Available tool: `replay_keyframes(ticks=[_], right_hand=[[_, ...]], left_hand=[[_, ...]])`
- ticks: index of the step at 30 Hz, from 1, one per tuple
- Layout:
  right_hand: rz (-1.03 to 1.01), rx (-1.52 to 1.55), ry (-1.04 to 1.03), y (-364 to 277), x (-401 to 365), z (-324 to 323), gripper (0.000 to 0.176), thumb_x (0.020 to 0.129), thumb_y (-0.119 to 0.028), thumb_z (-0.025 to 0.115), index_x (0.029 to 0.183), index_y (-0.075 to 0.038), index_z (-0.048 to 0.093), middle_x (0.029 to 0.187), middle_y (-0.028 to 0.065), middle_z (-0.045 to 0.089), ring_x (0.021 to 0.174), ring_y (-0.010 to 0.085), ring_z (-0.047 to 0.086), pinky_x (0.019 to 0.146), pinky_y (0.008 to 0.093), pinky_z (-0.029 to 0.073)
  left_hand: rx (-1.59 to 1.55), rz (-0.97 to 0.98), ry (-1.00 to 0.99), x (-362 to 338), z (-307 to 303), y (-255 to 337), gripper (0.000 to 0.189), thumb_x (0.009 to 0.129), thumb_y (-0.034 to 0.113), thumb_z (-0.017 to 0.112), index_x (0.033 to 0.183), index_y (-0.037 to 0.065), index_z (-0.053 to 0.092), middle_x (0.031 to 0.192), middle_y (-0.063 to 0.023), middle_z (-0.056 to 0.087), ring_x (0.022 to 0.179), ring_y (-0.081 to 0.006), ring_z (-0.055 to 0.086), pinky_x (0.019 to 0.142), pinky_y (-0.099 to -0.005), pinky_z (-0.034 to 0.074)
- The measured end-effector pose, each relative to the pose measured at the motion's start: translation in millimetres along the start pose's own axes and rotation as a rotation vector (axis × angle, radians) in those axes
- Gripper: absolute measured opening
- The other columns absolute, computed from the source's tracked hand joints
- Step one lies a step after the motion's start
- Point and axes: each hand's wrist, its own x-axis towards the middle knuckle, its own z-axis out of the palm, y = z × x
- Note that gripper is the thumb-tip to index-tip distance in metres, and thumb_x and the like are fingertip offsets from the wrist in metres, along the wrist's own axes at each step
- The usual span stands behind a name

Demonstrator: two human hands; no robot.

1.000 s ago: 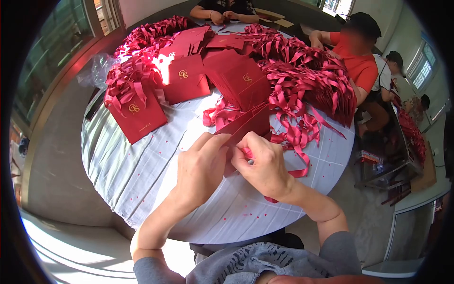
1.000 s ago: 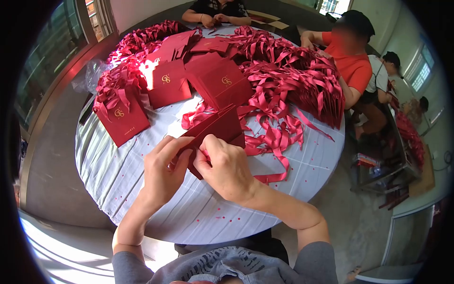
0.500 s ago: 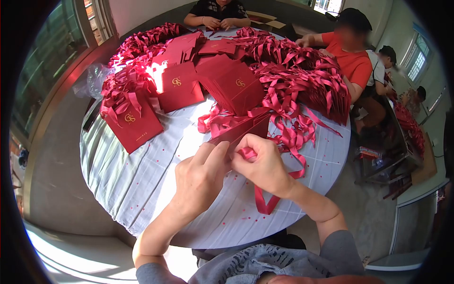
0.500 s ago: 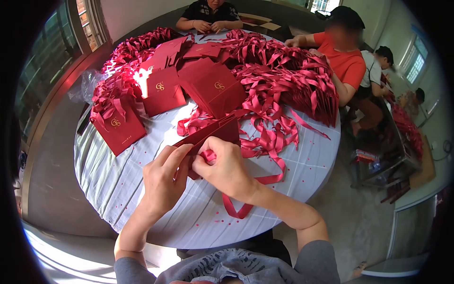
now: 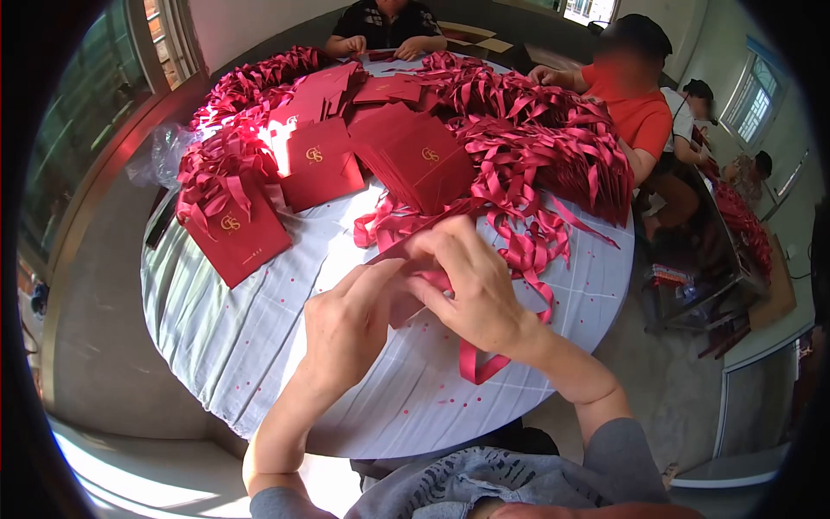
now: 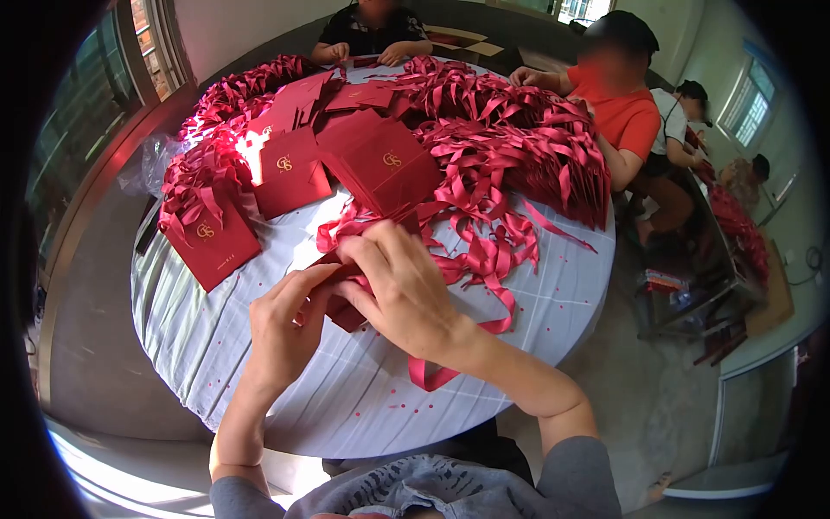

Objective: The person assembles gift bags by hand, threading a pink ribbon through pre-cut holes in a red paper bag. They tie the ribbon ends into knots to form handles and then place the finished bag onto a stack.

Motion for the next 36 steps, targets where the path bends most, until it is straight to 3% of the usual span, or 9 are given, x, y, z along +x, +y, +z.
replay_keyframes(ticks=[1,4,9,12,16,22,29,33,36], right_hand=[[-0.072,-0.107,0.01,-2.1,7.1,-6.5,0.026,0.074,-0.013,0.07,0.096,-0.007,0.058,0.087,0.0038,0.05,0.086,0.0242,0.049,0.075,0.0378,0.038],[-0.126,-0.128,-0.189,1.5,22.9,-19.1,0.006,0.08,-0.011,0.063,0.081,-0.005,0.064,0.085,0.0059,0.052,0.083,0.025,0.049,0.076,0.0361,0.039],[0.105,0.046,-0.855,7.1,62.2,-28.1,0.014,0.077,-0.012,0.057,0.079,-0.001,0.066,0.079,0.0117,0.056,0.084,0.0277,0.055,0.076,0.039,0.043],[0.144,0.033,-0.968,7.7,78.9,-23.0,0.015,0.073,-0.011,0.059,0.076,0.001,0.066,0.072,0.0143,0.063,0.073,0.0297,0.061,0.069,0.038,0.047],[0.281,0.197,-0.932,14.8,77.5,-19.8,0.018,0.072,-0.015,0.062,0.076,0.002,0.066,0.067,0.0125,0.063,0.064,0.0198,0.062,0.06,0.0317,0.047],[0.398,0.477,-0.644,23.0,57.8,-11.4,0.013,0.072,-0.012,0.065,0.073,0.001,0.066,0.059,0.0028,0.057,0.058,0.0061,0.051,0.054,0.0254,0.041],[0.395,0.611,-0.421,26.6,85.6,4.5,0.013,0.077,-0.01,0.067,0.075,0.003,0.066,0.064,0.0009,0.059,0.059,0.0044,0.051,0.054,0.0235,0.042],[0.397,0.726,-0.336,28.9,107.0,18.6,0.015,0.078,-0.011,0.066,0.079,0.004,0.067,0.073,0.005,0.066,0.069,0.0074,0.058,0.065,0.0219,0.046],[0.378,0.629,-0.288,29.5,115.8,23.5,0.018,0.08,-0.016,0.066,0.079,0.003,0.067,0.074,0.0052,0.066,0.07,0.0074,0.058,0.063,0.0237,0.046]], left_hand=[[-0.016,-0.051,-0.063,-0.8,-6.1,2.4,0.025,0.079,-0.005,0.063,0.103,0.002,0.059,0.084,-0.0092,0.066,0.064,-0.015,0.064,0.052,-0.0253,0.049],[-0.067,-0.075,-0.101,-2.1,-10.3,5.7,0.026,0.079,-0.006,0.063,0.102,0.0,0.053,0.083,-0.0095,0.065,0.063,-0.015,0.064,0.052,-0.0247,0.048],[-0.025,0.008,-0.151,-5.0,-11.2,3.7,0.027,0.079,-0.007,0.063,0.101,0.0,0.049,0.083,-0.0095,0.065,0.06,-0.0153,0.062,0.051,-0.0249,0.048],[0.009,0.038,-0.135,-5.0,-8.2,3.7,0.025,0.078,-0.007,0.064,0.099,-0.001,0.052,0.083,-0.0092,0.065,0.057,-0.015,0.06,0.05,-0.0251,0.047],[-0.083,0.016,-0.06,-0.1,-6.8,9.0,0.021,0.076,-0.001,0.066,0.094,0.005,0.055,0.07,-0.0074,0.064,0.051,-0.0212,0.06,0.047,-0.0308,0.046],[-0.108,-0.005,-0.044,1.4,1.1,5.0,0.02,0.075,0.001,0.07,0.089,0.004,0.057,0.068,-0.0062,0.062,0.046,-0.0155,0.055,0.042,-0.0252,0.042],[-0.049,0.011,-0.035,2.1,3.5,10.3,0.025,0.073,0.0,0.07,0.096,0.003,0.061,0.07,-0.0067,0.063,0.044,-0.0149,0.051,0.042,-0.0255,0.04],[-0.029,0.044,-0.069,2.3,3.5,8.0,0.035,0.069,-0.007,0.065,0.101,0.007,0.064,0.071,-0.0063,0.061,0.048,-0.0169,0.053,0.044,-0.0278,0.042],[-0.02,0.028,-0.093,1.1,2.3,7.7,0.03,0.073,-0.01,0.064,0.101,0.003,0.066,0.081,-0.0064,0.065,0.063,-0.0099,0.061,0.045,-0.0204,0.041]])
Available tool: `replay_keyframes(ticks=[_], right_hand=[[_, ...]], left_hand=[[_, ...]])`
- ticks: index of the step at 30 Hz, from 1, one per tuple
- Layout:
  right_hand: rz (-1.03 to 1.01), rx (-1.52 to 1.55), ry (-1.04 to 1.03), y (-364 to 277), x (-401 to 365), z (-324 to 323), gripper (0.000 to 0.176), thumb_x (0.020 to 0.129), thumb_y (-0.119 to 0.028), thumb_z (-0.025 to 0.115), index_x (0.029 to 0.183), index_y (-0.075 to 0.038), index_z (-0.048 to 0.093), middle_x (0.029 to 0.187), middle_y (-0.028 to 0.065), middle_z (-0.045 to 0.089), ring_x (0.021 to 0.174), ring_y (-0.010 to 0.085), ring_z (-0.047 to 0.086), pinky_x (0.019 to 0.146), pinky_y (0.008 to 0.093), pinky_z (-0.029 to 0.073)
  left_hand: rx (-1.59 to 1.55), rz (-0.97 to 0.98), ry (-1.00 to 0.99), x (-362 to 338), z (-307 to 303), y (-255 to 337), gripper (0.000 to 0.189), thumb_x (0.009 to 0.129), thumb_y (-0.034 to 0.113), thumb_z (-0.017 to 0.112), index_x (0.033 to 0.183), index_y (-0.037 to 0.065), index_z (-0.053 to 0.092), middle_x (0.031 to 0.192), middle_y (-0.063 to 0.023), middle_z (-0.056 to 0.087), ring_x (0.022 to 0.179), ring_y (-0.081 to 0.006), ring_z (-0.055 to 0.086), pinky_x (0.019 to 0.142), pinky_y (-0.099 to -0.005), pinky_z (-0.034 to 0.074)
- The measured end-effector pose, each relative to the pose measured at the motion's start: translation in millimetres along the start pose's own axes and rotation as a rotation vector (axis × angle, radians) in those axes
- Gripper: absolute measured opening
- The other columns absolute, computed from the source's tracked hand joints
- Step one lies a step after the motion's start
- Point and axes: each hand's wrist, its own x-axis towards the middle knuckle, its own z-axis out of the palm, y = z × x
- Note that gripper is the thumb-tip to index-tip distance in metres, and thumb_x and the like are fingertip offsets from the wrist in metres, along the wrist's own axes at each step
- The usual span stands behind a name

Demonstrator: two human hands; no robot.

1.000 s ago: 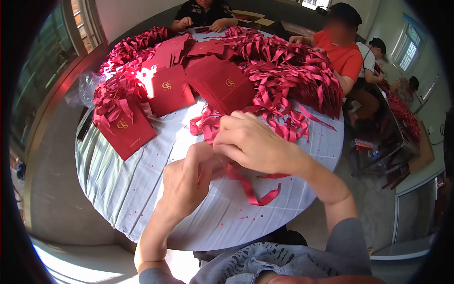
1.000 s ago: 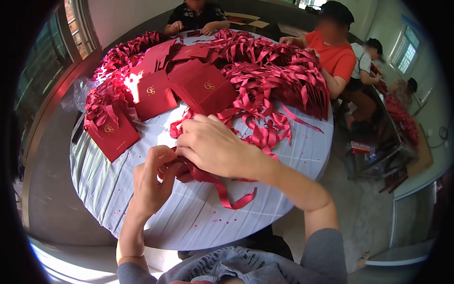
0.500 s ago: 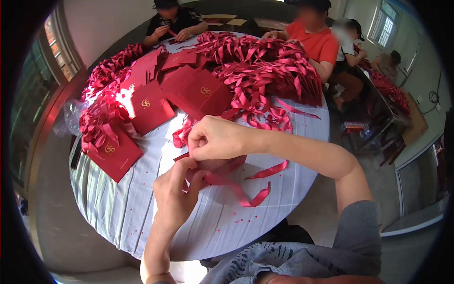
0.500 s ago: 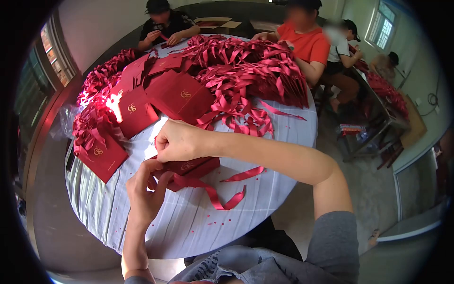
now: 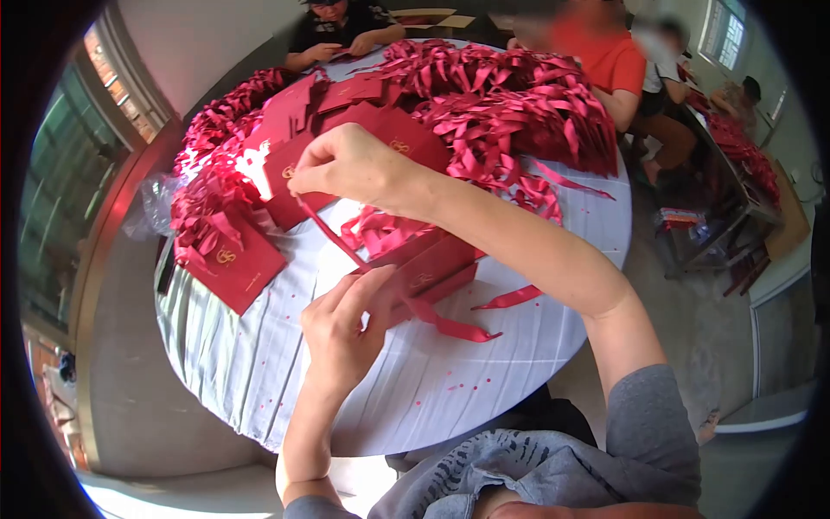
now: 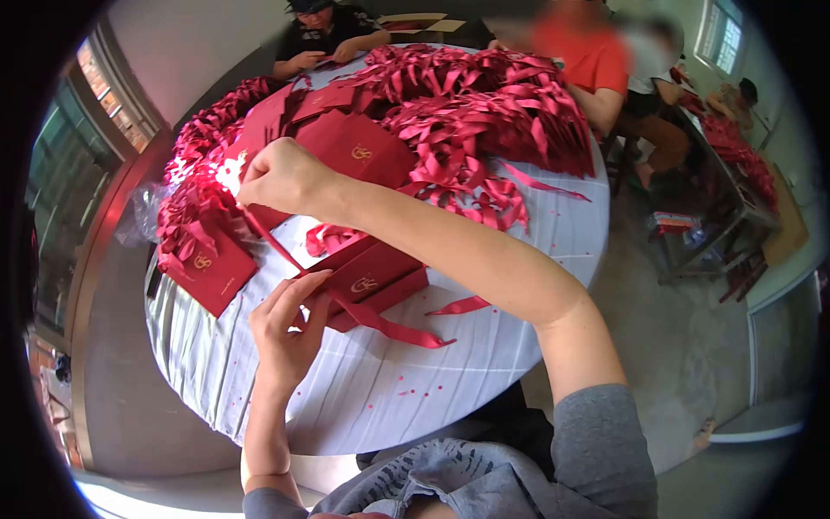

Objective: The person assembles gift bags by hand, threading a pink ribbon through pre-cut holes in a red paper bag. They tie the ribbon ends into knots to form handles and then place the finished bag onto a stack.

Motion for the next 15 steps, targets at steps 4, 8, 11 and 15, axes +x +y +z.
replay_keyframes(ticks=[4,8,11,15], right_hand=[[-0.319,-0.127,0.295,7.8,-20.9,-1.8,0.029,0.078,-0.025,0.07,0.088,0.001,0.063,0.075,0.0145,0.065,0.063,0.0189,0.061,0.058,0.0314,0.048],[-0.359,-0.391,0.265,-2.9,-96.0,1.2,0.025,0.076,-0.021,0.072,0.079,-0.004,0.056,0.068,0.0079,0.054,0.056,0.0201,0.055,0.052,0.0324,0.045],[-0.394,-0.617,0.202,27.7,-116.5,22.8,0.03,0.071,-0.011,0.072,0.095,-0.004,0.056,0.078,0.0103,0.061,0.07,0.0264,0.061,0.066,0.0372,0.047],[-0.375,-0.656,0.181,45.7,-117.0,22.3,0.016,0.077,0.0,0.059,0.092,-0.003,0.057,0.078,0.0121,0.062,0.068,0.0301,0.06,0.062,0.0395,0.046]], left_hand=[[0.036,-0.04,0.067,2.4,-2.9,-1.1,0.022,0.071,-0.004,0.065,0.091,0.006,0.065,0.074,-0.0087,0.064,0.056,-0.0228,0.061,0.05,-0.0294,0.047],[0.043,-0.178,0.164,2.7,-4.5,-15.1,0.015,0.075,0.003,0.067,0.09,0.005,0.066,0.074,-0.0101,0.065,0.051,-0.0209,0.058,0.049,-0.0295,0.046],[0.012,-0.232,0.179,2.5,-2.4,-19.8,0.015,0.076,0.006,0.067,0.09,0.005,0.066,0.077,-0.0097,0.066,0.052,-0.0198,0.058,0.049,-0.0296,0.046],[0.087,-0.225,0.184,5.4,-5.2,-25.0,0.016,0.076,0.005,0.067,0.092,0.005,0.066,0.079,-0.0103,0.066,0.054,-0.0211,0.059,0.051,-0.0294,0.046]])
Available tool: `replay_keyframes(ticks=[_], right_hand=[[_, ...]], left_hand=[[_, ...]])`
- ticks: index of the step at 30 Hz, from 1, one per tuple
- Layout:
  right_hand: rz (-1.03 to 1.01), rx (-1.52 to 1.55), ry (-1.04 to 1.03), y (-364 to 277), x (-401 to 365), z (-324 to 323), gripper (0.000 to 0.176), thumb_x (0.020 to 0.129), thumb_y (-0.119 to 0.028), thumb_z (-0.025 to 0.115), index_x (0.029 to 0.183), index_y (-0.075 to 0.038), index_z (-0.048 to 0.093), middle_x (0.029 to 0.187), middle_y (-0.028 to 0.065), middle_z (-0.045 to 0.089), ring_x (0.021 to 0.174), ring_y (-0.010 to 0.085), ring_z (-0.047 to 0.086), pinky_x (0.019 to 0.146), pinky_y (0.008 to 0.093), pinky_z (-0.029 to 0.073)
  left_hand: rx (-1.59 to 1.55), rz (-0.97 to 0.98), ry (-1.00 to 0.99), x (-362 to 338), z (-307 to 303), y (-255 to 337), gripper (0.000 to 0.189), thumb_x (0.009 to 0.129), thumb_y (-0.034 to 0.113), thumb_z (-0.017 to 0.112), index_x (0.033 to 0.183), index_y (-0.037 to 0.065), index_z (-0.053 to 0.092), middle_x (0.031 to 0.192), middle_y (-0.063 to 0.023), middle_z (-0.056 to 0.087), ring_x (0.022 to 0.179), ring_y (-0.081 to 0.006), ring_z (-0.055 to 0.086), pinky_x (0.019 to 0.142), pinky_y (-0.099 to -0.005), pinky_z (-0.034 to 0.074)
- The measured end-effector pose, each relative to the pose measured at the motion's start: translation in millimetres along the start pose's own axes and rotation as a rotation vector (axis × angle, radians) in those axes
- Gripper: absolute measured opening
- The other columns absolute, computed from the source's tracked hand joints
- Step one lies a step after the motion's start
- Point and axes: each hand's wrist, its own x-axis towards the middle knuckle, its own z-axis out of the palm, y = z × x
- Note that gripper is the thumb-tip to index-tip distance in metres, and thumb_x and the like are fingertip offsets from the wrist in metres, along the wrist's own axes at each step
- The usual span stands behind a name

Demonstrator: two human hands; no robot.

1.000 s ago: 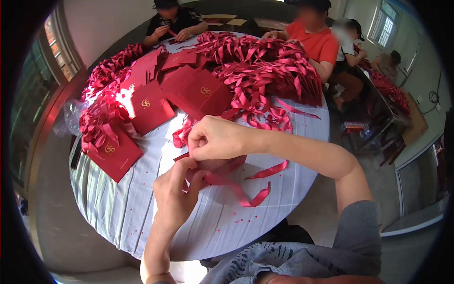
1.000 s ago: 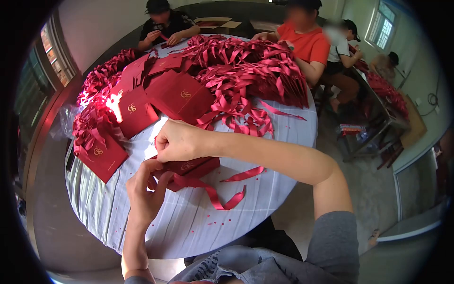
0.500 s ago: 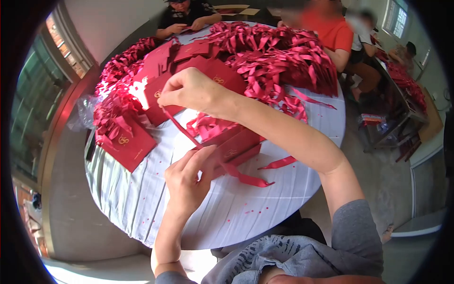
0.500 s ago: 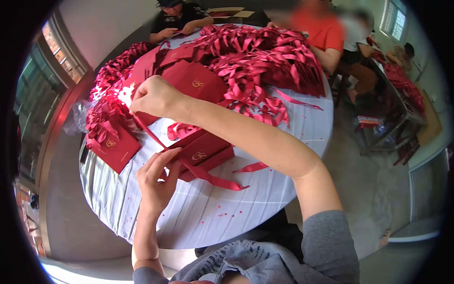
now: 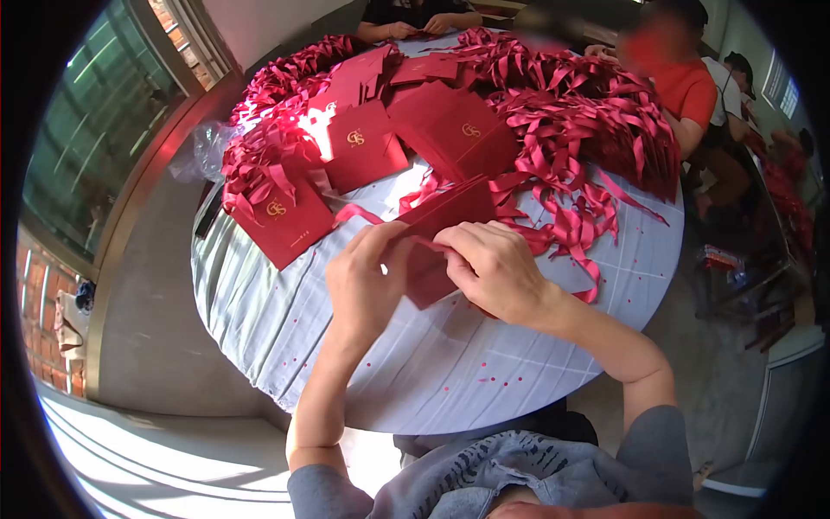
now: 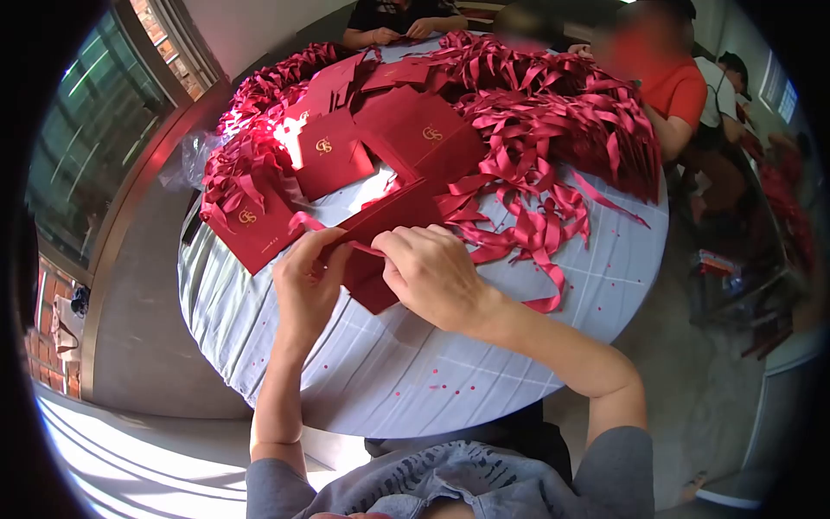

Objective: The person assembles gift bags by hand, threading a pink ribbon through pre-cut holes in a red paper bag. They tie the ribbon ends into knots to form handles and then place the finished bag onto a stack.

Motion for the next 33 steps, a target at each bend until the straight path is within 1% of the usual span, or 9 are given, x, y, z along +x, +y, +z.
replay_keyframes(ticks=[4,7,11,16,18,21,27,29,33], right_hand=[[0.25,0.365,-0.209,18.7,-3.1,-25.2,0.013,0.085,-0.003,0.058,0.096,0.001,0.062,0.078,0.0084,0.062,0.067,0.017,0.063,0.057,0.0291,0.047],[0.366,0.386,-0.275,29.1,-13.7,-55.7,0.014,0.087,-0.003,0.057,0.099,0.003,0.062,0.078,0.004,0.058,0.063,0.0068,0.053,0.055,0.0223,0.042],[0.564,0.65,-0.43,33.0,-29.3,-74.6,0.016,0.087,-0.01,0.059,0.096,0.003,0.061,0.078,0.0048,0.056,0.066,0.0083,0.052,0.059,0.0255,0.043],[0.283,0.409,-0.417,40.9,-46.9,-82.0,0.016,0.087,-0.013,0.06,0.091,0.002,0.059,0.079,0.0051,0.054,0.069,0.014,0.054,0.064,0.0282,0.045],[0.389,0.414,-0.402,38.3,-50.7,-87.3,0.015,0.087,-0.013,0.06,0.089,0.002,0.058,0.081,0.0054,0.055,0.071,0.014,0.054,0.064,0.0282,0.045],[0.592,0.46,-0.404,33.8,-55.7,-92.9,0.015,0.086,-0.012,0.06,0.085,0.002,0.056,0.083,0.0062,0.056,0.075,0.0148,0.055,0.065,0.0283,0.045],[0.223,0.273,-0.252,31.1,-73.7,-84.1,0.014,0.085,-0.011,0.061,0.088,0.001,0.055,0.084,0.0102,0.059,0.079,0.015,0.057,0.067,0.0292,0.046],[0.434,0.369,-0.285,19.9,-77.0,-84.8,0.012,0.085,-0.009,0.061,0.088,0.001,0.055,0.08,0.0112,0.06,0.075,0.0172,0.059,0.065,0.0297,0.047],[0.454,0.375,-0.293,6.6,-87.2,-84.8,0.008,0.083,-0.001,0.059,0.089,0.003,0.055,0.075,0.0075,0.059,0.066,0.0134,0.059,0.063,0.0267,0.048]], left_hand=[[0.038,0.005,-0.016,7.2,-9.0,-10.8,0.017,0.077,0.005,0.067,0.093,0.005,0.067,0.076,-0.0091,0.062,0.057,-0.021,0.059,0.053,-0.0295,0.046],[0.06,0.071,-0.036,11.9,-11.4,-12.4,0.016,0.078,0.007,0.068,0.094,0.006,0.067,0.075,-0.0078,0.057,0.056,-0.0201,0.056,0.053,-0.0299,0.045],[0.168,0.083,-0.05,13.3,-14.8,-4.2,0.013,0.079,0.006,0.066,0.092,0.006,0.066,0.095,-0.0073,0.054,0.057,-0.0226,0.057,0.053,-0.0345,0.045],[0.371,0.168,-0.126,18.2,-21.4,5.2,0.013,0.079,0.008,0.066,0.091,0.005,0.066,0.096,-0.0054,0.055,0.059,-0.0239,0.059,0.052,-0.0356,0.045],[0.463,0.223,-0.195,22.0,-25.1,12.1,0.012,0.079,0.009,0.065,0.09,0.004,0.065,0.096,-0.0049,0.055,0.062,-0.0253,0.06,0.054,-0.0365,0.047],[0.45,0.242,-0.281,29.7,-27.4,16.8,0.01,0.082,0.011,0.062,0.088,0.003,0.065,0.096,-0.0057,0.055,0.065,-0.0266,0.061,0.055,-0.0371,0.047],[0.446,0.205,-0.275,41.8,-15.9,19.9,0.016,0.084,0.02,0.063,0.082,0.004,0.065,0.088,-0.0053,0.055,0.068,-0.0251,0.061,0.055,-0.0369,0.047],[0.488,0.228,-0.254,44.3,-4.9,22.2,0.02,0.078,0.025,0.068,0.078,0.005,0.063,0.077,-0.0056,0.054,0.073,-0.0238,0.06,0.058,-0.0374,0.046],[0.363,0.411,-0.24,54.7,12.3,17.1,0.019,0.073,0.02,0.07,0.081,0.005,0.062,0.076,-0.009,0.059,0.076,-0.0291,0.058,0.067,-0.0405,0.045]])
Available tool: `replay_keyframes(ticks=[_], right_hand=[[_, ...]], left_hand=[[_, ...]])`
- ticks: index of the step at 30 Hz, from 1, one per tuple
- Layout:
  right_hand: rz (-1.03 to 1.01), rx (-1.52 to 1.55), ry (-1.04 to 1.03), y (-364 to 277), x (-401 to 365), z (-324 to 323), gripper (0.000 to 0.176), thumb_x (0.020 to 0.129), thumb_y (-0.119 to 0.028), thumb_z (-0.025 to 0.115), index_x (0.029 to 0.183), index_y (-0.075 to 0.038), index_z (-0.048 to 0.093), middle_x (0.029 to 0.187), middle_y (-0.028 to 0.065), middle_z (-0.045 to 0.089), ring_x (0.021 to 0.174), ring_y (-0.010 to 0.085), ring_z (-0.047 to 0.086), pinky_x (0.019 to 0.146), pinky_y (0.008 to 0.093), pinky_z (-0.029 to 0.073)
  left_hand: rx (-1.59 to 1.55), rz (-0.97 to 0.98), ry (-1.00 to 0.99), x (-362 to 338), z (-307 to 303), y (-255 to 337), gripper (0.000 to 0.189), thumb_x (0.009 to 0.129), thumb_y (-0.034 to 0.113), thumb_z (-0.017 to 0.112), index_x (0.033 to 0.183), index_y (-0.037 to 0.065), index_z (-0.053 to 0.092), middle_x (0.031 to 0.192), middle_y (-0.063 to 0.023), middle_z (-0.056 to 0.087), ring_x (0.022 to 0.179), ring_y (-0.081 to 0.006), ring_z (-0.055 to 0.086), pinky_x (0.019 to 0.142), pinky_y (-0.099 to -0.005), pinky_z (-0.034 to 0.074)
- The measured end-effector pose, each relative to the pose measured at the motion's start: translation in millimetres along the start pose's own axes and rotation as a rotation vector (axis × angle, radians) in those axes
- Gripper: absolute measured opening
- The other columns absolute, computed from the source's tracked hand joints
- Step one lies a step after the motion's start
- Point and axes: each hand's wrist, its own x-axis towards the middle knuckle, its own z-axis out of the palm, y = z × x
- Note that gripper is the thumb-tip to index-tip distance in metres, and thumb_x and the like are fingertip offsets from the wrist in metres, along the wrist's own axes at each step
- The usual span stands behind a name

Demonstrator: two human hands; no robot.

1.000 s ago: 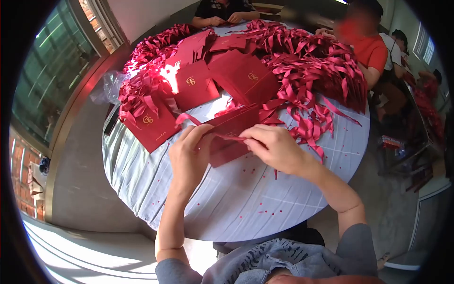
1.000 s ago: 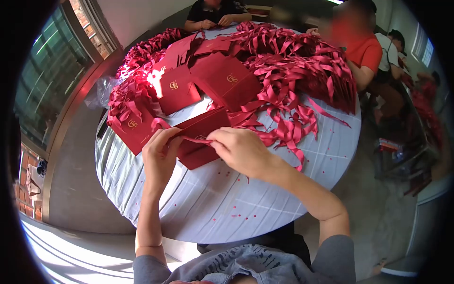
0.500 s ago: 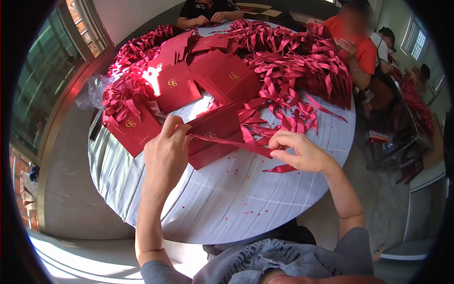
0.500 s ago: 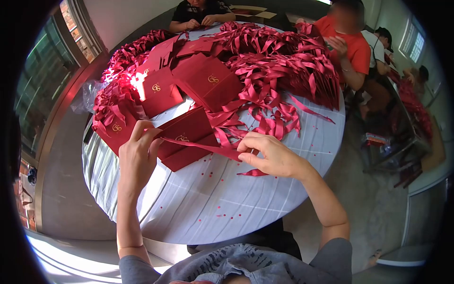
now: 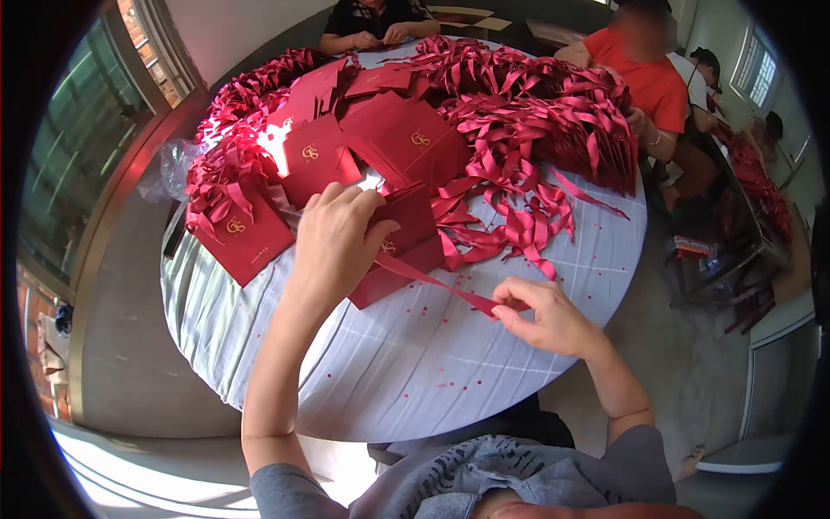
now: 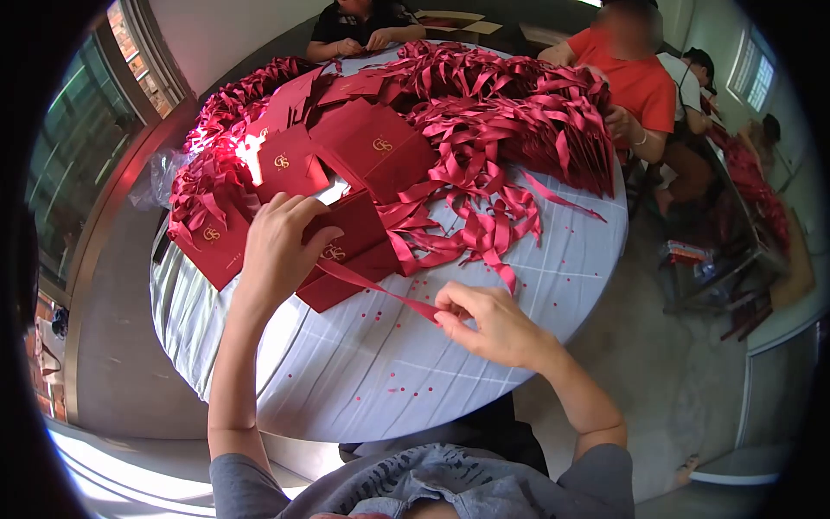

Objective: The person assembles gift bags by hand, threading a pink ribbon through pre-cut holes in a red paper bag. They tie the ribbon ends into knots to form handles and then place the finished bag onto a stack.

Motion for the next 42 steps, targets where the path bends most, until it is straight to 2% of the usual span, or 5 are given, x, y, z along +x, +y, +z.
replay_keyframes(ticks=[7,11,21,31,42], right_hand=[[0.003,-0.11,0.161,0.6,-19.1,1.7,0.01,0.083,0.001,0.057,0.093,0.002,0.054,0.072,0.0056,0.059,0.065,0.0113,0.058,0.061,0.025,0.047],[0.028,0.319,0.23,-14.5,-18.7,-6.4,0.014,0.085,0.002,0.056,0.099,0.001,0.054,0.075,0.0047,0.059,0.064,0.0116,0.058,0.059,0.0266,0.049],[-0.319,1.278,-0.009,-38.1,9.9,-12.8,0.022,0.085,0.004,0.052,0.106,0.007,0.057,0.087,0.0195,0.061,0.077,0.0281,0.065,0.066,0.0356,0.053],[-0.295,0.772,0.182,-46.7,50.9,-11.4,0.013,0.087,-0.007,0.06,0.093,0.002,0.066,0.111,0.0146,0.056,0.101,0.0185,0.055,0.091,0.0316,0.042],[-0.007,0.414,0.381,-46.7,79.1,17.9,0.009,0.088,-0.005,0.061,0.091,0.003,0.058,0.079,0.0041,0.063,0.073,0.0058,0.061,0.062,0.0193,0.049]], left_hand=[[-0.172,-0.257,-0.124,2.1,8.4,-5.3,0.02,0.076,0.013,0.067,0.09,-0.001,0.062,0.078,-0.0144,0.064,0.074,-0.0342,0.059,0.068,-0.0395,0.046],[-0.427,-0.296,-0.135,3.9,3.0,-14.1,0.021,0.077,0.009,0.063,0.097,0.002,0.064,0.079,-0.0202,0.063,0.075,-0.0357,0.062,0.068,-0.0377,0.049],[-1.22,-0.417,-0.22,3.2,-5.4,-19.8,0.019,0.088,0.007,0.059,0.102,-0.006,0.061,0.087,0.0,0.064,0.082,-0.0044,0.055,0.074,-0.021,0.046],[-1.267,-0.377,-0.254,4.1,-1.1,-12.5,0.014,0.09,0.007,0.058,0.097,-0.004,0.061,0.086,0.0029,0.061,0.079,-0.0031,0.054,0.072,-0.019,0.045],[-1.097,-0.33,-0.11,4.1,-0.1,5.5,0.013,0.083,0.0,0.062,0.096,-0.004,0.062,0.081,-0.004,0.065,0.076,-0.0066,0.059,0.069,-0.0225,0.048]])
